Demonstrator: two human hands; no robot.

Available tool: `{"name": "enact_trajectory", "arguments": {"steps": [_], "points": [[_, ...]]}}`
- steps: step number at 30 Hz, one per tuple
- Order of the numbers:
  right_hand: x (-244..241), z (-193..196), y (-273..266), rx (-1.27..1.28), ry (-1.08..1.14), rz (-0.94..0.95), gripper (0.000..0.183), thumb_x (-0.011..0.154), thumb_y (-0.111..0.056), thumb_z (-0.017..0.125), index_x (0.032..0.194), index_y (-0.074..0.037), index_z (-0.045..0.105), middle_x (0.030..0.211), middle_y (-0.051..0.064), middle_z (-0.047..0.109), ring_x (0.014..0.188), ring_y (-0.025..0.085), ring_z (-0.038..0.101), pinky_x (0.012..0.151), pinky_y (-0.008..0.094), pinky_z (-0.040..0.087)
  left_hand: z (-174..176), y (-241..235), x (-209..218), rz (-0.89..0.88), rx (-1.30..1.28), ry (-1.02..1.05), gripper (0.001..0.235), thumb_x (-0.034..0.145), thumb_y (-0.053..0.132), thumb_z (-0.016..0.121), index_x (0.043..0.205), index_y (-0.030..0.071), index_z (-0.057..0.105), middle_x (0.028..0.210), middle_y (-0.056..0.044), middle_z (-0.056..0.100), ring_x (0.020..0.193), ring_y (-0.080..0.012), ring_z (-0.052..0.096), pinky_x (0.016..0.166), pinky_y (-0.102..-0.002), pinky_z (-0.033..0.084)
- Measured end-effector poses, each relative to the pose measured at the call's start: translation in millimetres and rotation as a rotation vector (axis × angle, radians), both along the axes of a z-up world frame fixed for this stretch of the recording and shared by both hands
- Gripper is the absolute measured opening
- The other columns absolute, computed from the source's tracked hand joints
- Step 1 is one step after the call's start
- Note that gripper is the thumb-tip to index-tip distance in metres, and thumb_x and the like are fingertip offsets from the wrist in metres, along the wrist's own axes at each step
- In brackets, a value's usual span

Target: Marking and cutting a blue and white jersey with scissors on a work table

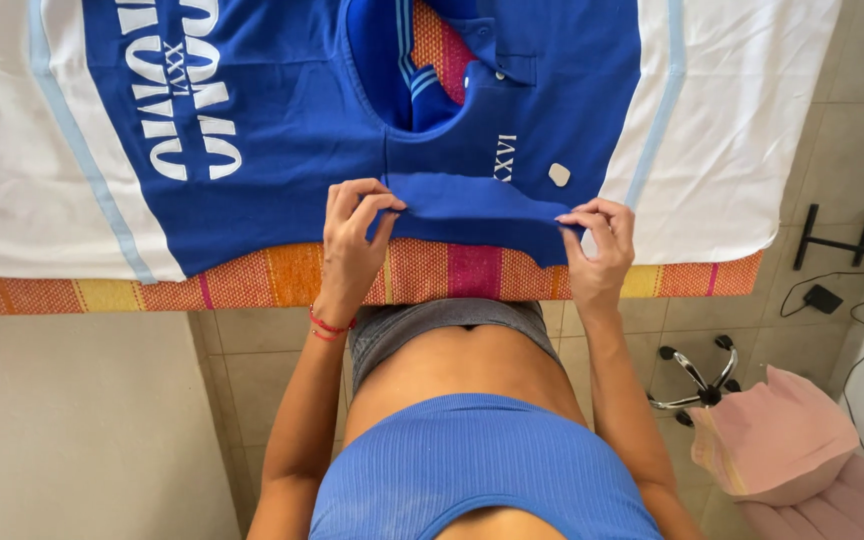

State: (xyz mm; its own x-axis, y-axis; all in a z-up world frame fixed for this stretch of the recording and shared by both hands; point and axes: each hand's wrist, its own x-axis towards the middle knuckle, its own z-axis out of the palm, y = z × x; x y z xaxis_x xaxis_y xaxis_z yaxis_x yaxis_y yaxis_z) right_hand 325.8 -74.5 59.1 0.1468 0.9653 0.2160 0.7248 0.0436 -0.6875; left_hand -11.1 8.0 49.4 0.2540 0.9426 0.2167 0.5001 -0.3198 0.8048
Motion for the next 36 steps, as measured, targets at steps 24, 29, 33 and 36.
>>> {"name": "enact_trajectory", "arguments": {"steps": [24, 29, 33, 36], "points": [[0.5, -58.0, -18.8, -0.295, -0.058, 0.050, 0.024, 0.089, -0.024, 0.093, 0.100, -0.016, 0.073, 0.082, 0.000, 0.071, 0.084, 0.023, 0.068, 0.083, 0.040, 0.057, -47.7, -29.2, 7.6, 0.206, -0.182, 0.139, 0.061, 0.094, 0.006, 0.089, 0.146, 0.010, 0.057, 0.102, -0.009, 0.069, 0.093, -0.0289, 0.063, 0.087, -0.041, 0.055], [12.1, -64.0, -25.4, -0.349, -0.055, 0.073, 0.018, 0.095, -0.023, 0.090, 0.100, -0.015, 0.075, 0.080, 0.003, 0.073, 0.082, 0.025, 0.069, 0.081, 0.039, 0.057, -61.7, -17.9, -4.5, 0.198, -0.241, 0.038, 0.052, 0.088, 0.015, 0.095, 0.132, 0.020, 0.067, 0.092, -0.001, 0.074, 0.086, -0.0241, 0.070, 0.083, -0.038, 0.060], [7.0, -52.4, -22.8, -0.386, -0.047, 0.066, 0.019, 0.096, -0.025, 0.091, 0.099, -0.016, 0.074, 0.079, 0.001, 0.072, 0.083, 0.023, 0.069, 0.080, 0.036, 0.057, -70.3, -14.2, -4.9, 0.194, -0.281, 0.043, 0.048, 0.086, 0.017, 0.095, 0.127, 0.022, 0.068, 0.093, 0.000, 0.074, 0.085, -0.0222, 0.071, 0.083, -0.037, 0.060], [3.9, -43.9, -23.4, -0.420, -0.028, 0.016, 0.020, 0.095, -0.023, 0.092, 0.097, -0.014, 0.075, 0.077, 0.002, 0.073, 0.082, 0.023, 0.069, 0.080, 0.036, 0.057, -64.9, -11.4, -2.6, 0.171, -0.304, 0.067, 0.044, 0.088, 0.021, 0.095, 0.123, 0.021, 0.068, 0.093, 0.001, 0.075, 0.085, -0.0202, 0.070, 0.082, -0.036, 0.059]]}}
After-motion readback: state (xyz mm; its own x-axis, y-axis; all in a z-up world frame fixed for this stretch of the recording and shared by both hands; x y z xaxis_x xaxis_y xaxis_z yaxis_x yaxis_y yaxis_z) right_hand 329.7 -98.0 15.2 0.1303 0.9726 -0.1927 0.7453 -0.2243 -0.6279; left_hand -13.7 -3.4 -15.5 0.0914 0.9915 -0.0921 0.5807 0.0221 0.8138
